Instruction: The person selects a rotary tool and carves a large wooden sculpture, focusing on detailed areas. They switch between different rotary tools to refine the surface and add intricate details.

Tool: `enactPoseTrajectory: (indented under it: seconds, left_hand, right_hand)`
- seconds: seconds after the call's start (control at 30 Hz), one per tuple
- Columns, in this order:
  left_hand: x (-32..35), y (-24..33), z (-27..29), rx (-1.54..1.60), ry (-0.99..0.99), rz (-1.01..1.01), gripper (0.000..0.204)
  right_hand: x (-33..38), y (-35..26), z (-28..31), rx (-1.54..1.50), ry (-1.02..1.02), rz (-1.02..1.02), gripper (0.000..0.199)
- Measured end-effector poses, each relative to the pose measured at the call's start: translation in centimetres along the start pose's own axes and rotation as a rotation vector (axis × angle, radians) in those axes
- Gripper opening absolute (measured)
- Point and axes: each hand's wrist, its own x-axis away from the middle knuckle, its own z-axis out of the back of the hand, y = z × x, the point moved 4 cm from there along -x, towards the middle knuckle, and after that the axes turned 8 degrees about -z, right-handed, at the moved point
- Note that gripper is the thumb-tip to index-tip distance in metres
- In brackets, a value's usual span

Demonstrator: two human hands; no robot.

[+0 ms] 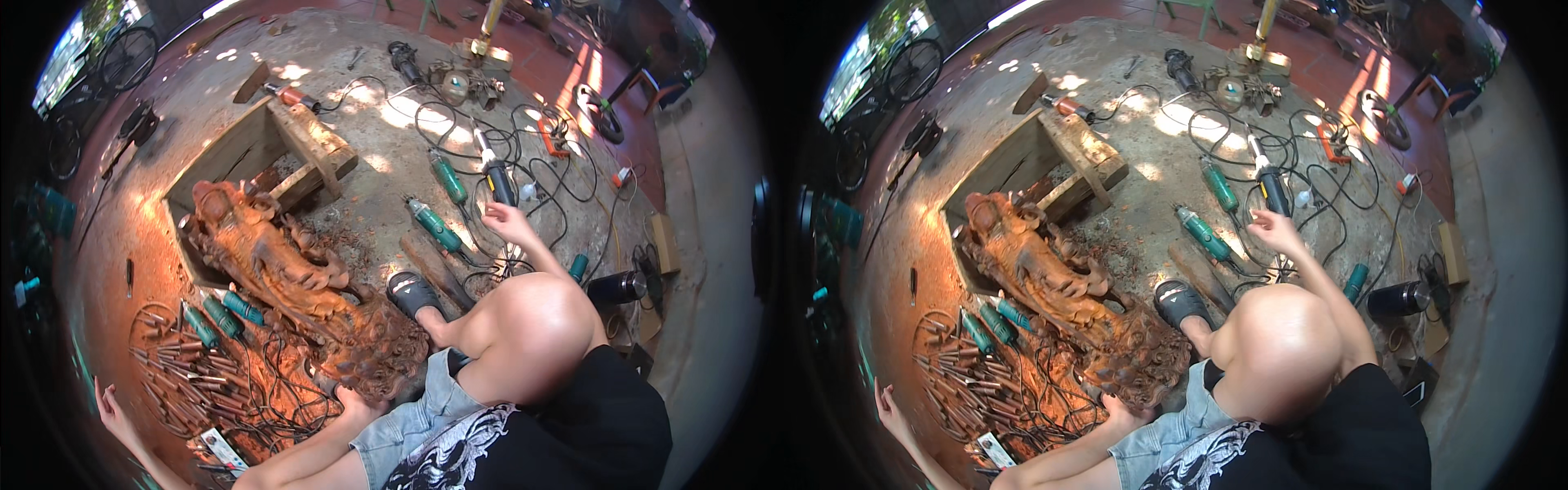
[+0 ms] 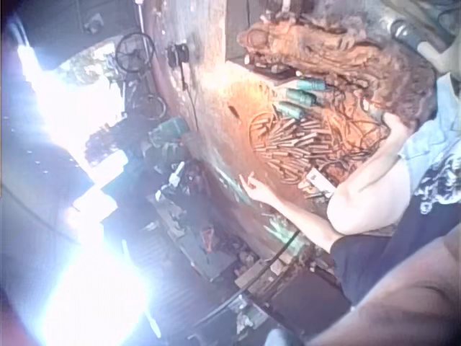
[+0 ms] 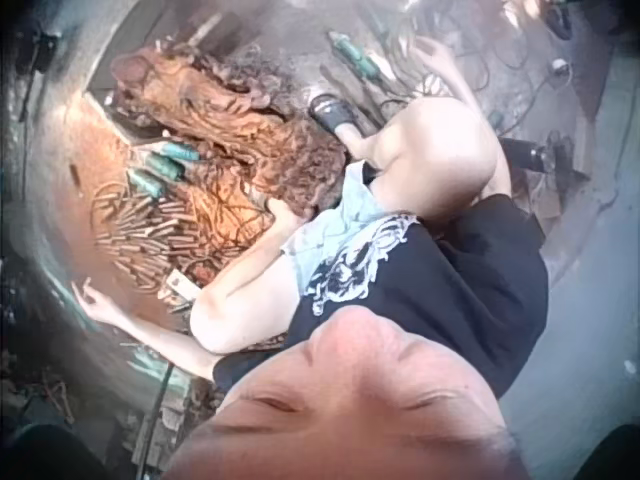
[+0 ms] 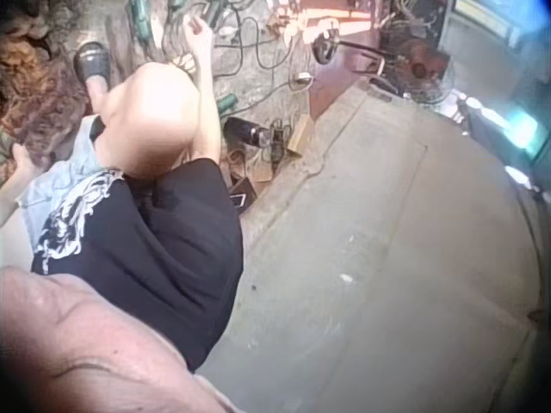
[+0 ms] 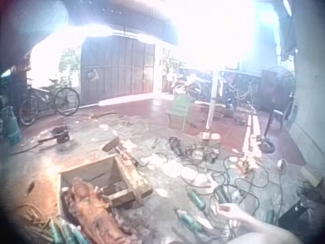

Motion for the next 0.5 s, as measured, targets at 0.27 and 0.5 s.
enactPoseTrajectory:
  seconds: [0.27,0.5]
  left_hand:
    - [-5.3,24.5,-9.0,0.071,-0.189,-0.183,0.034]
    - [3.0,45.3,-29.1,0.186,-0.601,-0.693,0.027]
  right_hand:
    - [-3.0,6.0,-17.4,0.255,0.215,0.319,0.064]
    - [-4.1,4.0,-15.0,0.331,0.028,-0.129,0.067]
